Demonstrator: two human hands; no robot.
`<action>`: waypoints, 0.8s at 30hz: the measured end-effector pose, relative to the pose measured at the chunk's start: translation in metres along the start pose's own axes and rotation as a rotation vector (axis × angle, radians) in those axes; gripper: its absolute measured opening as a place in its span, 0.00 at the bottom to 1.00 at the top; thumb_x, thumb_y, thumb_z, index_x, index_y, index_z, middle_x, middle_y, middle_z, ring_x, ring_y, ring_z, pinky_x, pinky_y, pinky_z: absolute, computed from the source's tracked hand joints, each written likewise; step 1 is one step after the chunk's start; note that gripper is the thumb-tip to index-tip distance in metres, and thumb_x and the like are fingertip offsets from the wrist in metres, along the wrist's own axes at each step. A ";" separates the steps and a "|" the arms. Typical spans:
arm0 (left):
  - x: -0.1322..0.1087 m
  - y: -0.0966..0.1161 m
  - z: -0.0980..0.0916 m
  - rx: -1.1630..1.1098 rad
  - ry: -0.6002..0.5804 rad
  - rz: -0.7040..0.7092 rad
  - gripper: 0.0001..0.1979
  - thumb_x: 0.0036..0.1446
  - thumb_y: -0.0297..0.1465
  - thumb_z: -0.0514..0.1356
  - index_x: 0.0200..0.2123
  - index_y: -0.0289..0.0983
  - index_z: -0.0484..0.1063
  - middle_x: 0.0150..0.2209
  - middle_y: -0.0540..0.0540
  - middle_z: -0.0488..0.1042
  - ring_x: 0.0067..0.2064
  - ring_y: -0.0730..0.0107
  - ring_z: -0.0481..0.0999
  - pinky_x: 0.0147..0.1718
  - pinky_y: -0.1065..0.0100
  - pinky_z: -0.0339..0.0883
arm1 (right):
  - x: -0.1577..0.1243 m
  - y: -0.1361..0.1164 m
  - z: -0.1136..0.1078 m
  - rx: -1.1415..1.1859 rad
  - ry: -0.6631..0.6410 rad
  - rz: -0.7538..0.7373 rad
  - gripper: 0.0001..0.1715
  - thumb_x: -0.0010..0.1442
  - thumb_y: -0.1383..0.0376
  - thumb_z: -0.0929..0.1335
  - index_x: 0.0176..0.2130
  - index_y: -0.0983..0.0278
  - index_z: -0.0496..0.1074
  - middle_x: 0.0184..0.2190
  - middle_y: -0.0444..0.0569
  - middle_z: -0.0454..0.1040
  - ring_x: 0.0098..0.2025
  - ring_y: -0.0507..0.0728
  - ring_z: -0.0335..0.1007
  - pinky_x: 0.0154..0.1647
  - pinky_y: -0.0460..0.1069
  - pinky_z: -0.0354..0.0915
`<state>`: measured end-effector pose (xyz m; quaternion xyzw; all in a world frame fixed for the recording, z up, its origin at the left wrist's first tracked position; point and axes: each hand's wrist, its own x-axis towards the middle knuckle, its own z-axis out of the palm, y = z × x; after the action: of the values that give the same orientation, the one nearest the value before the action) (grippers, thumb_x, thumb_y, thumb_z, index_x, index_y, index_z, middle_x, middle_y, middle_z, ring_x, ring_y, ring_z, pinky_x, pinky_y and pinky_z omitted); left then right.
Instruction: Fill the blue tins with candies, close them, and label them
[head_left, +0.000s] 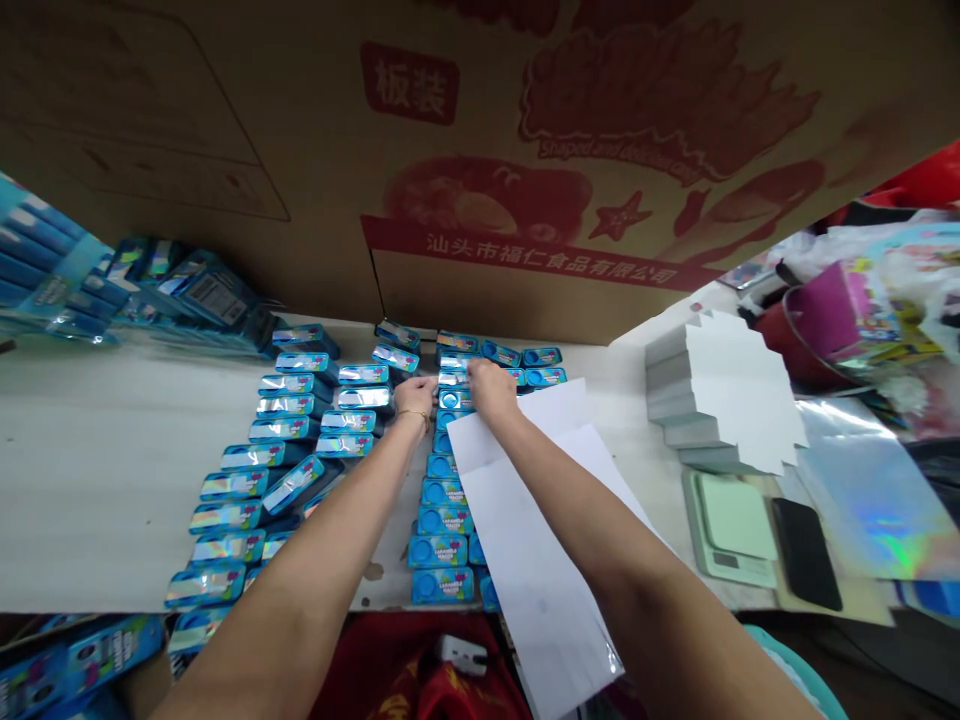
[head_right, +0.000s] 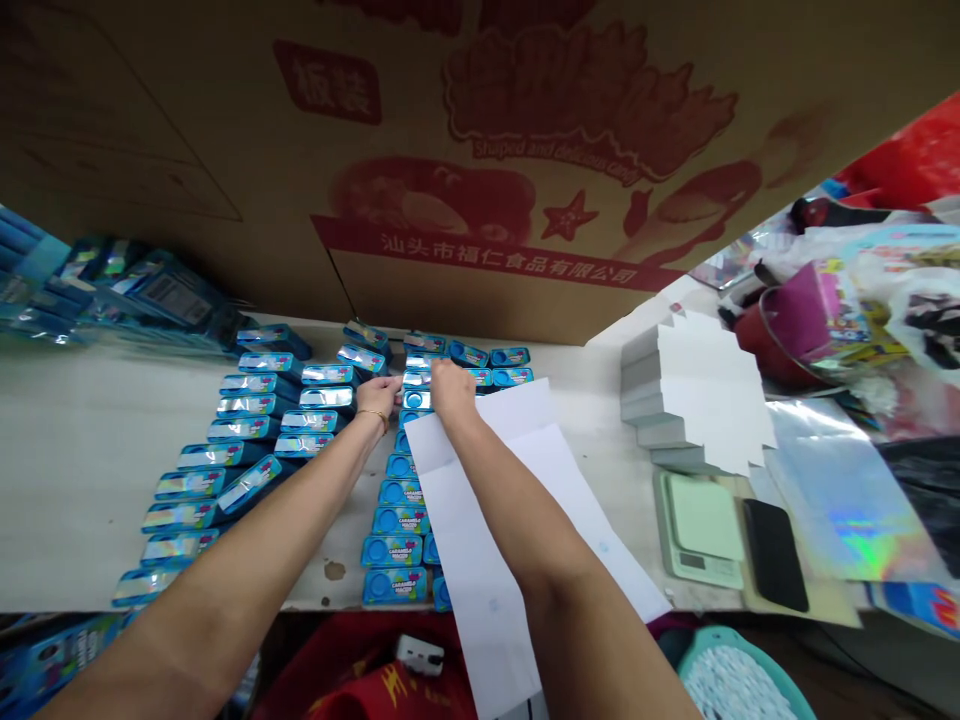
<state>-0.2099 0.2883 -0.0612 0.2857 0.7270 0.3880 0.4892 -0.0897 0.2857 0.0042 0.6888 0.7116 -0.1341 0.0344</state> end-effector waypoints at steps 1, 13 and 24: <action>0.001 -0.001 -0.001 0.003 0.004 0.014 0.11 0.42 0.30 0.60 0.31 0.31 0.74 0.19 0.50 0.70 0.16 0.78 0.64 0.17 0.75 0.58 | -0.003 0.000 -0.002 -0.049 -0.014 -0.074 0.16 0.60 0.66 0.57 0.44 0.60 0.68 0.41 0.52 0.70 0.40 0.57 0.66 0.37 0.49 0.57; -0.071 0.013 -0.028 0.098 -0.464 0.169 0.16 0.45 0.43 0.59 0.26 0.35 0.76 0.28 0.44 0.75 0.32 0.66 0.72 0.31 0.69 0.64 | -0.062 0.067 -0.054 -0.076 -0.087 -0.399 0.16 0.56 0.58 0.64 0.44 0.60 0.70 0.39 0.49 0.72 0.42 0.57 0.64 0.40 0.49 0.53; -0.169 0.047 -0.035 0.043 -1.144 -0.164 0.21 0.35 0.44 0.65 0.33 0.36 0.76 0.27 0.44 0.75 0.30 0.66 0.72 0.26 0.70 0.61 | -0.217 0.076 -0.101 -0.032 0.627 -0.837 0.09 0.58 0.71 0.61 0.32 0.62 0.68 0.35 0.47 0.74 0.39 0.52 0.66 0.44 0.52 0.60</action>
<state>-0.1806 0.1691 0.0684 0.4023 0.3745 0.1178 0.8271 0.0096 0.1000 0.1410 0.3518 0.9042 0.0871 -0.2261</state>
